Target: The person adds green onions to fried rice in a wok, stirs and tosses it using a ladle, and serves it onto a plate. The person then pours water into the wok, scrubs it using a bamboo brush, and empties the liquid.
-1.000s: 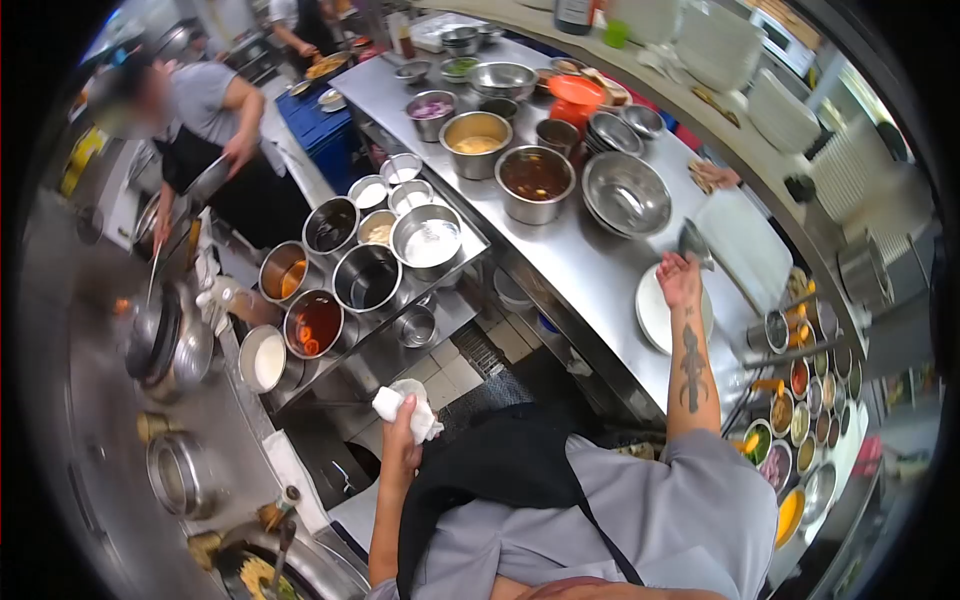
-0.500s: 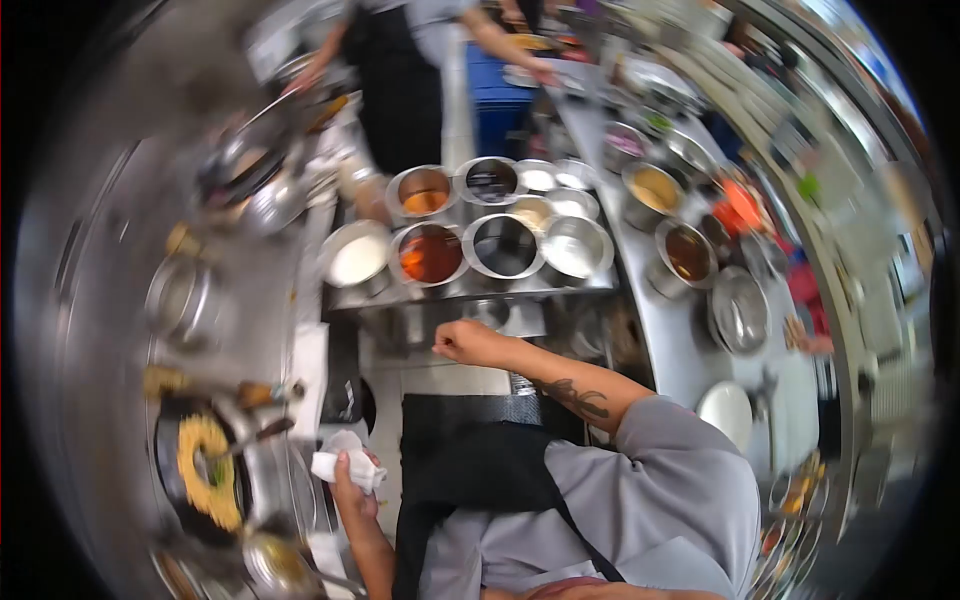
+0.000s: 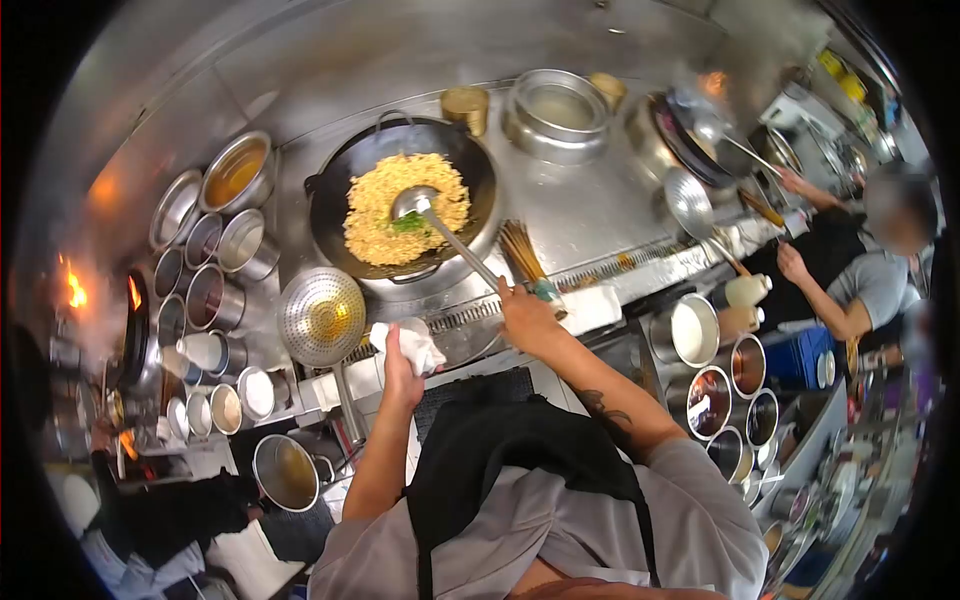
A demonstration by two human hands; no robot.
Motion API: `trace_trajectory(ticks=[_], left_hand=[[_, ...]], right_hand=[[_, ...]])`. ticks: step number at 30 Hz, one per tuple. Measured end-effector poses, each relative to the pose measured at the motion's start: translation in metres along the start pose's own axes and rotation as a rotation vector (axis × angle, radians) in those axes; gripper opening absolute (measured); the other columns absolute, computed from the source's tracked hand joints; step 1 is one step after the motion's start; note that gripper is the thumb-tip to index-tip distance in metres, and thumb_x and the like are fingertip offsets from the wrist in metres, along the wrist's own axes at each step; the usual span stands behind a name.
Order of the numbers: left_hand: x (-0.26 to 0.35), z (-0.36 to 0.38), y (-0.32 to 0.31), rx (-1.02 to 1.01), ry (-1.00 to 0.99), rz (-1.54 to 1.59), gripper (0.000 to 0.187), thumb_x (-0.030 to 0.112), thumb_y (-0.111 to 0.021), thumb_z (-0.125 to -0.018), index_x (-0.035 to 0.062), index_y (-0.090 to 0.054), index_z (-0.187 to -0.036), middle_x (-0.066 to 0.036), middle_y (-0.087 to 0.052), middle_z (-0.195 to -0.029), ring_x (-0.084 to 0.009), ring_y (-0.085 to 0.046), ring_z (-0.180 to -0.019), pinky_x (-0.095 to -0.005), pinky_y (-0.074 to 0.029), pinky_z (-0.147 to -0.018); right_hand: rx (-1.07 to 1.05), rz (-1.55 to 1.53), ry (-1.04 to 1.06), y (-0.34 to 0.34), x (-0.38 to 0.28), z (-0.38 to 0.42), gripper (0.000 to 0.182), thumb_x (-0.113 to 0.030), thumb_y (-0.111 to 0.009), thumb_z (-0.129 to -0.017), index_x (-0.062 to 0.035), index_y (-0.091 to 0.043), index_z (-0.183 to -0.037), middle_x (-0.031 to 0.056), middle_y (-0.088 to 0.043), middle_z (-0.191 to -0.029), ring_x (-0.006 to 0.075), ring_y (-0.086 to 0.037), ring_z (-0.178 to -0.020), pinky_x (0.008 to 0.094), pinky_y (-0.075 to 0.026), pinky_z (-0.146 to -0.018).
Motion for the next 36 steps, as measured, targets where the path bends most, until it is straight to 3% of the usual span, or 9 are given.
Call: trace_trajectory(ticks=[11, 15, 20, 23, 26, 28, 29, 33, 36], left_hand=[[0.024, -0.069, -0.002, 0.012, 0.019, 0.24, 0.055, 0.068, -0.034, -0.086, 0.0165, -0.053, -0.094, -0.005, -0.058, -0.075, -0.0255, -0.059, -0.069, -0.0412, -0.044, -0.052], [0.016, -0.11, -0.026, 0.017, 0.086, 0.291, 0.056, 0.069, -0.033, -0.086, 0.0183, -0.051, -0.099, -0.007, -0.056, -0.087, -0.0268, -0.054, -0.076, -0.0417, -0.042, -0.059], [0.022, -0.115, -0.041, 0.044, 0.084, 0.394, 0.05, 0.064, -0.036, -0.086, 0.0177, -0.05, -0.098, -0.006, -0.053, -0.088, -0.029, -0.053, -0.077, -0.0425, -0.041, -0.059], [0.03, -0.107, -0.036, -0.029, 0.089, 0.434, 0.047, 0.06, -0.041, -0.086, 0.0158, -0.051, -0.098, -0.006, -0.055, -0.087, -0.0299, -0.055, -0.075, -0.0425, -0.043, -0.057], [0.037, -0.106, -0.042, -0.136, 0.099, 0.413, 0.029, 0.042, -0.051, -0.087, 0.0148, -0.049, -0.095, -0.005, -0.056, -0.085, -0.0276, -0.055, -0.075, -0.0411, -0.046, -0.06], [0.026, -0.122, -0.035, -0.07, 0.13, 0.403, 0.02, 0.033, -0.053, -0.087, 0.0151, -0.049, -0.094, -0.005, -0.056, -0.083, -0.0242, -0.056, -0.075, -0.0396, -0.047, -0.059], [0.021, -0.128, -0.032, -0.036, 0.148, 0.399, 0.016, 0.029, -0.053, -0.088, 0.0152, -0.049, -0.094, -0.004, -0.057, -0.082, -0.0225, -0.056, -0.075, -0.0389, -0.047, -0.059], [0.021, -0.135, -0.026, -0.03, 0.156, 0.381, 0.011, 0.02, -0.057, -0.086, 0.016, -0.05, -0.092, -0.002, -0.058, -0.076, -0.0192, -0.056, -0.068, -0.0366, -0.046, -0.056], [0.021, -0.136, -0.028, -0.02, 0.212, 0.391, 0.011, 0.02, -0.06, -0.083, 0.0166, -0.051, -0.088, -0.001, -0.056, -0.074, -0.0181, -0.055, -0.066, -0.0352, -0.045, -0.055]], right_hand=[[0.299, -0.223, 0.195, 0.077, 0.05, 0.004, 0.024, -0.008, -0.055, -0.082, 0.0041, -0.05, -0.102, 0.0289, -0.059, -0.082, 0.0451, -0.058, -0.081, 0.0509, -0.047, -0.072], [0.043, -0.205, 0.047, 0.052, 0.086, -0.016, 0.021, -0.009, -0.055, -0.082, 0.0051, -0.049, -0.097, 0.0306, -0.057, -0.079, 0.0473, -0.057, -0.08, 0.0516, -0.045, -0.07], [0.289, -0.313, 0.106, 0.057, 0.096, -0.055, 0.019, -0.014, -0.059, -0.083, 0.0014, -0.053, -0.092, 0.0231, -0.06, -0.075, 0.0432, -0.059, -0.072, 0.0453, -0.047, -0.061], [0.238, -0.222, 0.053, 0.076, 0.078, -0.09, 0.019, -0.018, -0.055, -0.086, -0.0004, -0.053, -0.094, 0.026, -0.06, -0.078, 0.046, -0.058, -0.078, 0.0514, -0.045, -0.065], [0.326, -0.204, 0.121, 0.06, 0.079, -0.149, 0.02, -0.019, -0.053, -0.087, -0.0007, -0.053, -0.093, 0.0239, -0.06, -0.074, 0.0427, -0.059, -0.07, 0.0478, -0.046, -0.062], [0.111, -0.535, -0.094, 0.039, 0.056, -0.174, 0.018, -0.02, -0.051, -0.089, -0.0016, -0.053, -0.092, 0.0169, -0.059, -0.067, 0.0324, -0.059, -0.059, 0.0435, -0.047, -0.054], [0.027, -0.658, -0.191, 0.024, 0.041, -0.182, 0.017, -0.024, -0.05, -0.091, -0.0084, -0.052, -0.084, 0.0006, -0.048, -0.059, 0.0103, -0.049, -0.047, 0.0279, -0.038, -0.036], [-0.242, -0.93, -0.086, -0.035, -0.009, -0.184, 0.019, -0.023, -0.051, -0.093, -0.0076, -0.05, -0.082, 0.001, -0.047, -0.06, 0.01, -0.046, -0.044, 0.0269, -0.038, -0.037], [-0.278, -0.684, 0.136, -0.007, -0.017, -0.132, 0.015, -0.02, -0.051, -0.093, -0.0066, -0.051, -0.087, 0.0052, -0.049, -0.061, 0.0166, -0.05, -0.048, 0.032, -0.041, -0.042]])
Point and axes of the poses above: each hand's wrist, its own z-axis away from the middle knuckle, its own y-axis out of the back of the hand, x = y × z, the point moved 9 cm from there along -z, towards the middle knuckle
